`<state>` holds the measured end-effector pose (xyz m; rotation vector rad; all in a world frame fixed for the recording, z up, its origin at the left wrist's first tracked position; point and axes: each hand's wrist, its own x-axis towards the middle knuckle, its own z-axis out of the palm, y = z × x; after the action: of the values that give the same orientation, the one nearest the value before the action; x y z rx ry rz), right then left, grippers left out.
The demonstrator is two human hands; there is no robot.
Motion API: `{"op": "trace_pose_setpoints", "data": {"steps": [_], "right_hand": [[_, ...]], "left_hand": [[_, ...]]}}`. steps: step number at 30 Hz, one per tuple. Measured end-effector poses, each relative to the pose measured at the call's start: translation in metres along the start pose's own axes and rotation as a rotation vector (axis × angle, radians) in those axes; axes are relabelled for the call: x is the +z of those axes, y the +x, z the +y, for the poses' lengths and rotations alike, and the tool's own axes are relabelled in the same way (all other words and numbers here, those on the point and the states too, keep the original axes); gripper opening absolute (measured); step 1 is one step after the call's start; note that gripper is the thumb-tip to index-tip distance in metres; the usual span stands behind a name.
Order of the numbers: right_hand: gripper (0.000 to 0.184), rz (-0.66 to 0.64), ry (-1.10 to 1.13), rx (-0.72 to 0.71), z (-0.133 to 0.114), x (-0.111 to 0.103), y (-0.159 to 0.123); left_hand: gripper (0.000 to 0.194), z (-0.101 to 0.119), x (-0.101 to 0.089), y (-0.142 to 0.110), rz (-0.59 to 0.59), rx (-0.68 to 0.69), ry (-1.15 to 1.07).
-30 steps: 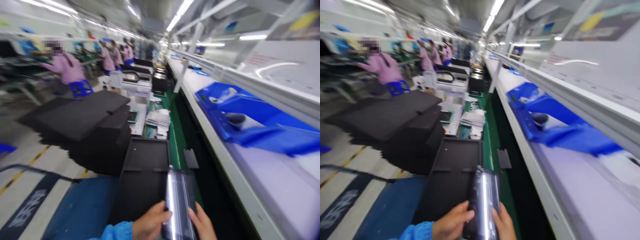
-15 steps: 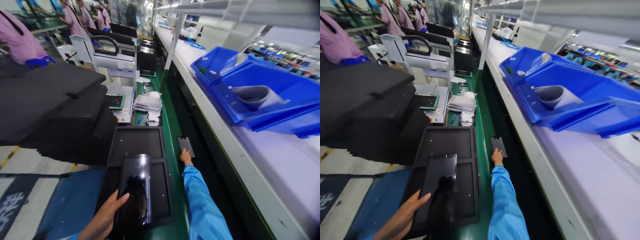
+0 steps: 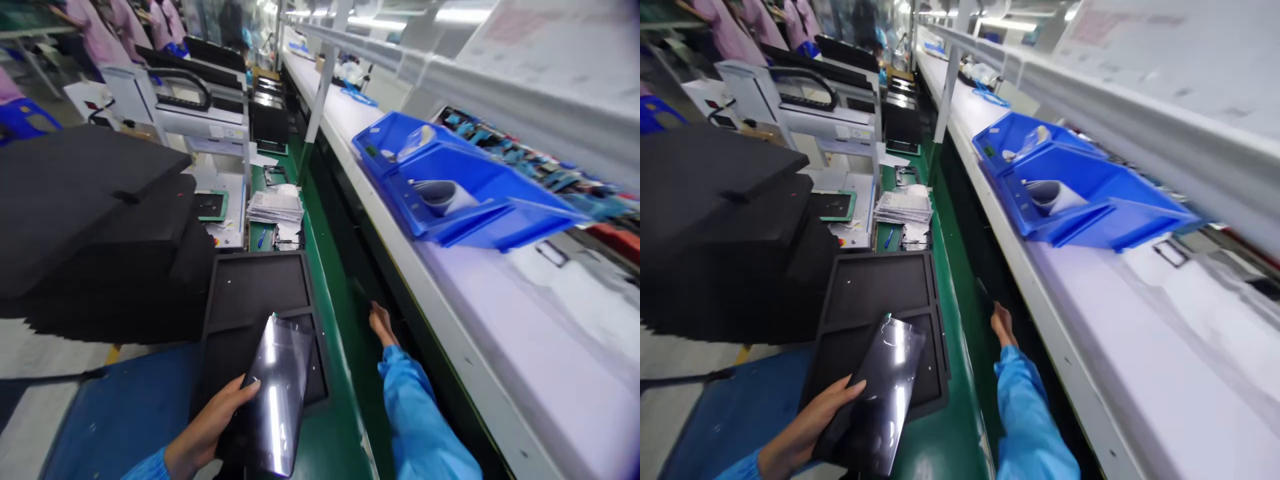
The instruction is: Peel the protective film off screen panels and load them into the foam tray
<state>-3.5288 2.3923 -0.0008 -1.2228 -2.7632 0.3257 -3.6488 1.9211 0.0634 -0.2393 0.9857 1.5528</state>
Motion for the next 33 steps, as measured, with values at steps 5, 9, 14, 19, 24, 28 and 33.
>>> {"op": "trace_pose_setpoints", "data": {"steps": [5, 9, 14, 19, 24, 28, 33], "right_hand": [[0.042, 0.208, 0.067, -0.601, -0.022, -0.087, -0.184], [0.043, 0.199, -0.124, -0.920, -0.071, -0.149, -0.321], [0.033, 0.187, -0.220, -0.911, -0.109, -0.180, -0.443], [0.055, 0.139, -0.182, -0.421, -0.088, -0.180, -0.587], [0.057, 0.487, 0.437, 0.507, -0.074, -0.116, -0.773], [0.058, 0.599, 1.021, 0.825, -0.097, -0.037, -0.895], [0.062, 0.769, 0.979, 1.075, -0.081, 0.016, -1.004]], "left_hand": [[0.053, -0.010, 0.015, -0.014, -0.138, -0.088, 0.108], [0.056, -0.033, 0.037, -0.031, -0.260, -0.123, 0.243], [0.057, -0.094, 0.064, -0.081, -0.571, -0.268, 0.457], [0.061, -0.182, 0.066, -0.147, -0.846, -0.350, 0.530], [0.055, -0.299, 0.056, -0.222, -0.741, -0.403, 0.585], [0.059, -0.414, 0.041, -0.282, -0.729, -0.398, 0.670], [0.068, -0.551, 0.019, -0.323, -0.703, -0.356, 0.878]]}}
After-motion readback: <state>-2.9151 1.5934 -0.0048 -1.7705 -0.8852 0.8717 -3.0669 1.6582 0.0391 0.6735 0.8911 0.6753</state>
